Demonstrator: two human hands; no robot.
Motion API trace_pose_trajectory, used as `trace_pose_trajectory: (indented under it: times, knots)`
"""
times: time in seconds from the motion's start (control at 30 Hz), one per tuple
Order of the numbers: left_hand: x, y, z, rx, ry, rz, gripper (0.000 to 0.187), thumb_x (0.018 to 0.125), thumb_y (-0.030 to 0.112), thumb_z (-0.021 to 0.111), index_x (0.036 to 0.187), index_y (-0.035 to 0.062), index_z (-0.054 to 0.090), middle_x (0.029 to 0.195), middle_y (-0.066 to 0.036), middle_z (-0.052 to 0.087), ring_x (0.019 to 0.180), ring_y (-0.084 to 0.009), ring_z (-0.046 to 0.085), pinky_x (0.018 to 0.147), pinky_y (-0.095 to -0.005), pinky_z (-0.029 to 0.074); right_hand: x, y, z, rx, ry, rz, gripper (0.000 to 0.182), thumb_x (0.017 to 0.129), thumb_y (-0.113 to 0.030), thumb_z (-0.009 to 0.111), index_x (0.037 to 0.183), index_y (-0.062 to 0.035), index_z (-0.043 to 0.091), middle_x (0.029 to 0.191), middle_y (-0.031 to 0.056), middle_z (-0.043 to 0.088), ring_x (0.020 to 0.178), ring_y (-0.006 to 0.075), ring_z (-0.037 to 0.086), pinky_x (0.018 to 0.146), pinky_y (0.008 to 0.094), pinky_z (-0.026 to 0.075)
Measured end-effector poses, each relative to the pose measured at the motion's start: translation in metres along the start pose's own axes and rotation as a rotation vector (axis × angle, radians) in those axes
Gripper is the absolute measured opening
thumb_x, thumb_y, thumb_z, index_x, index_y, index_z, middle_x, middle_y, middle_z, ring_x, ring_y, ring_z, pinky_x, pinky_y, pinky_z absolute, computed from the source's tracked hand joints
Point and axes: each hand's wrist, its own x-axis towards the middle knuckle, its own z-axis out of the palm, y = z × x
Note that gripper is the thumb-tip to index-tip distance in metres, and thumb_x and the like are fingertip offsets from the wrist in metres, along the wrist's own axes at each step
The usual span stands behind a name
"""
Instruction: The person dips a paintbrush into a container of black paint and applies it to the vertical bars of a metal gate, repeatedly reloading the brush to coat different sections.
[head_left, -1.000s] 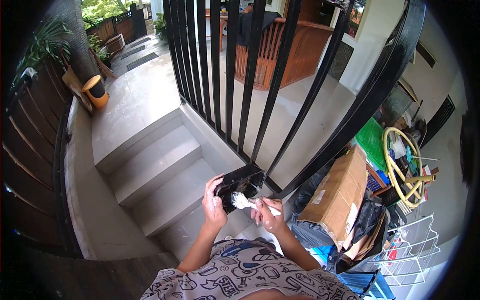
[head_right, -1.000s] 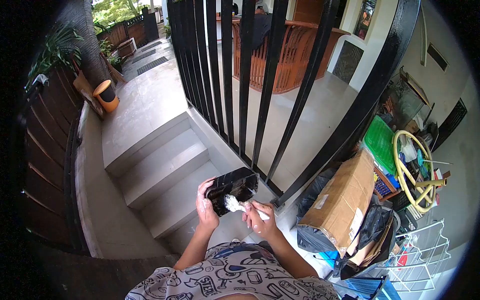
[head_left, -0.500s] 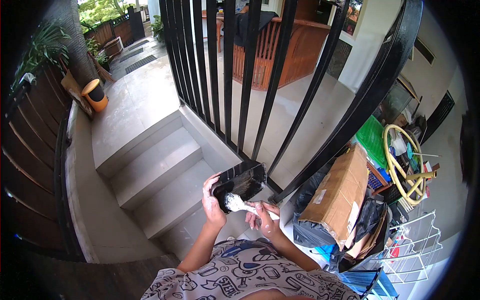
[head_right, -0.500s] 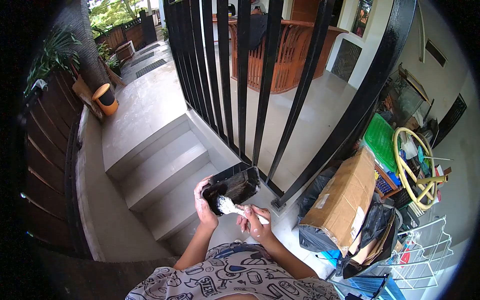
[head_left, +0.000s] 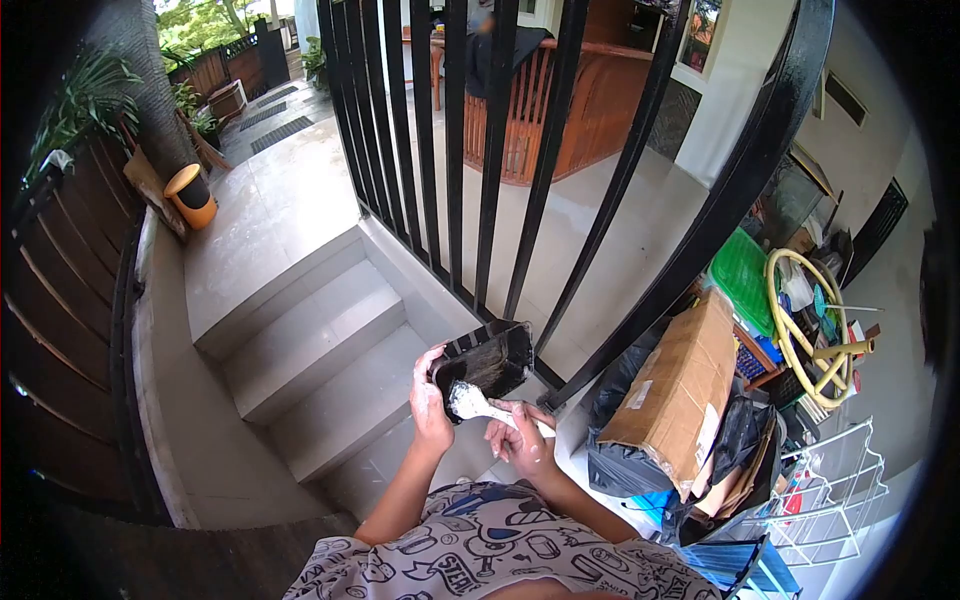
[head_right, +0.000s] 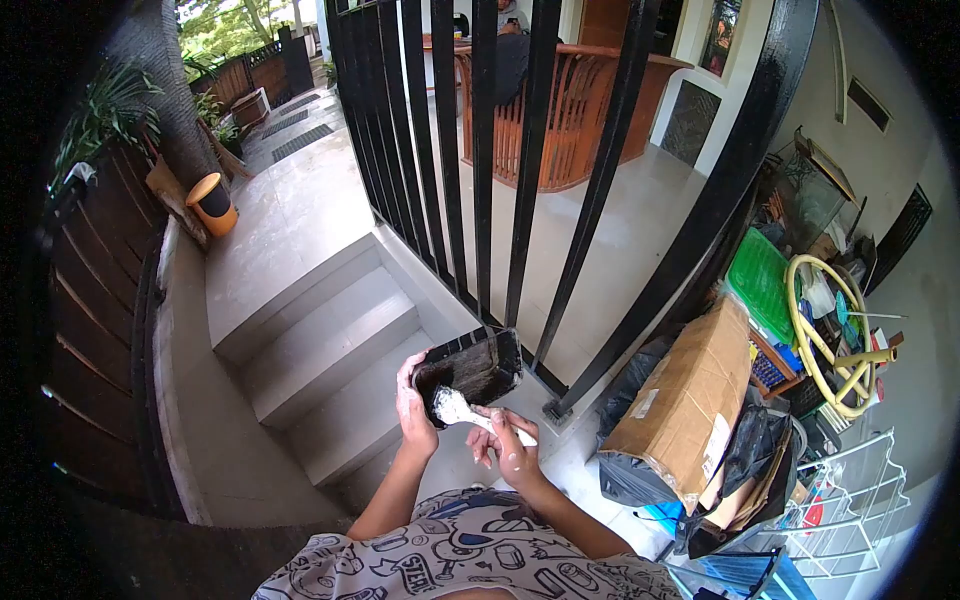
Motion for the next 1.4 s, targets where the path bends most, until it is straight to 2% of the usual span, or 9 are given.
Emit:
trace_pose_trajectory:
  times: [0.3, 0.5, 0.53, 0.8, 1.1, 1.13, 1.27, 1.37, 1.4]
  knots:
    - [-0.007, 0.0, 0.001, 0.01, 0.001, 0.001, 0.062, 0.106, 0.046, 0.035, 0.137, -0.0063, 0.048, 0.136, -0.024, 0.055, 0.127, -0.0336, 0.054, 0.11, -0.044, 0.038, 0.007, -0.005, -0.001, 0.095, 0.053, -0.013, 0.051, 0.109, -0.039, 0.041, 0.119, 0.0066, 0.062, 0.077, 0.0201, 0.067, 0.054, 0.0184, 0.061, 0.043, 0.0253, 0.04]
    - [-0.011, 0.011, 0.002, 0.032, -0.053, 0.032, 0.059, 0.105, 0.044, 0.038, 0.136, -0.0056, 0.05, 0.134, -0.026, 0.057, 0.124, -0.0346, 0.056, 0.108, -0.0437, 0.04, 0.01, -0.019, -0.004, 0.249, 0.083, -0.001, 0.055, 0.109, -0.045, 0.038, 0.12, 0.0033, 0.062, 0.075, 0.0186, 0.066, 0.051, 0.015, 0.058, 0.04, 0.0233, 0.038]
    - [-0.012, 0.013, 0.004, 0.017, -0.056, 0.02, 0.059, 0.105, 0.044, 0.039, 0.135, -0.0055, 0.051, 0.133, -0.025, 0.057, 0.124, -0.0345, 0.056, 0.108, -0.0435, 0.04, 0.011, -0.022, -0.001, 0.288, 0.128, -0.003, 0.057, 0.109, -0.048, 0.038, 0.116, 0.0017, 0.064, 0.072, 0.0198, 0.065, 0.044, 0.0161, 0.054, 0.036, 0.0227, 0.035]
    - [-0.018, 0.008, 0.0, 0.045, -0.093, -0.011, 0.055, 0.106, 0.04, 0.039, 0.134, -0.0059, 0.053, 0.132, -0.024, 0.058, 0.123, -0.033, 0.057, 0.109, -0.0418, 0.04, -0.002, -0.018, -0.019, 0.204, 0.121, -0.052, 0.056, 0.109, -0.047, 0.037, 0.116, 0.0012, 0.063, 0.071, 0.0192, 0.065, 0.045, 0.0171, 0.054, 0.037, 0.0246, 0.037]
    - [-0.028, -0.002, -0.001, -0.082, 0.0, -0.193, 0.051, 0.107, 0.036, 0.037, 0.134, -0.0045, 0.053, 0.13, -0.018, 0.06, 0.124, -0.0275, 0.056, 0.11, -0.0397, 0.038, -0.013, -0.02, -0.046, 0.203, 0.17, -0.137, 0.046, 0.108, -0.04, 0.041, 0.109, -0.0006, 0.066, 0.065, 0.0162, 0.062, 0.043, 0.02, 0.05, 0.038, 0.0287, 0.036]
    - [-0.029, -0.005, -0.001, -0.092, 0.012, -0.214, 0.051, 0.107, 0.036, 0.037, 0.134, -0.0043, 0.053, 0.13, -0.018, 0.06, 0.124, -0.0272, 0.056, 0.111, -0.0395, 0.038, -0.015, -0.024, -0.049, 0.218, 0.154, -0.16, 0.044, 0.107, -0.04, 0.044, 0.105, -0.0022, 0.066, 0.073, 0.0145, 0.065, 0.043, 0.02, 0.049, 0.038, 0.0286, 0.035]
    - [-0.035, -0.012, 0.001, -0.095, 0.072, -0.274, 0.049, 0.107, 0.033, 0.036, 0.135, -0.0039, 0.052, 0.131, -0.018, 0.06, 0.124, -0.0267, 0.055, 0.111, -0.039, 0.038, -0.021, -0.038, -0.069, 0.246, 0.318, -0.276, 0.042, 0.104, -0.044, 0.049, 0.099, -0.0051, 0.064, 0.09, 0.0109, 0.068, 0.043, 0.019, 0.048, 0.038, 0.0299, 0.034]
    - [-0.034, -0.01, 0.003, -0.067, 0.095, -0.267, 0.048, 0.107, 0.031, 0.036, 0.133, -0.0045, 0.055, 0.13, -0.018, 0.06, 0.124, -0.0267, 0.056, 0.111, -0.0389, 0.038, -0.028, -0.061, -0.071, 0.345, 0.456, -0.343, 0.047, 0.106, -0.046, 0.044, 0.1, -0.0036, 0.062, 0.066, 0.0111, 0.06, 0.043, 0.0178, 0.045, 0.041, 0.0296, 0.032]
    - [-0.033, -0.01, 0.002, -0.032, 0.08, -0.246, 0.048, 0.107, 0.031, 0.035, 0.132, -0.0047, 0.055, 0.13, -0.018, 0.061, 0.123, -0.0267, 0.056, 0.111, -0.0388, 0.038, -0.029, -0.066, -0.08, 0.272, 0.415, -0.389, 0.049, 0.106, -0.049, 0.042, 0.098, -0.0046, 0.061, 0.056, 0.0089, 0.052, 0.041, 0.0172, 0.041, 0.041, 0.0307, 0.03]
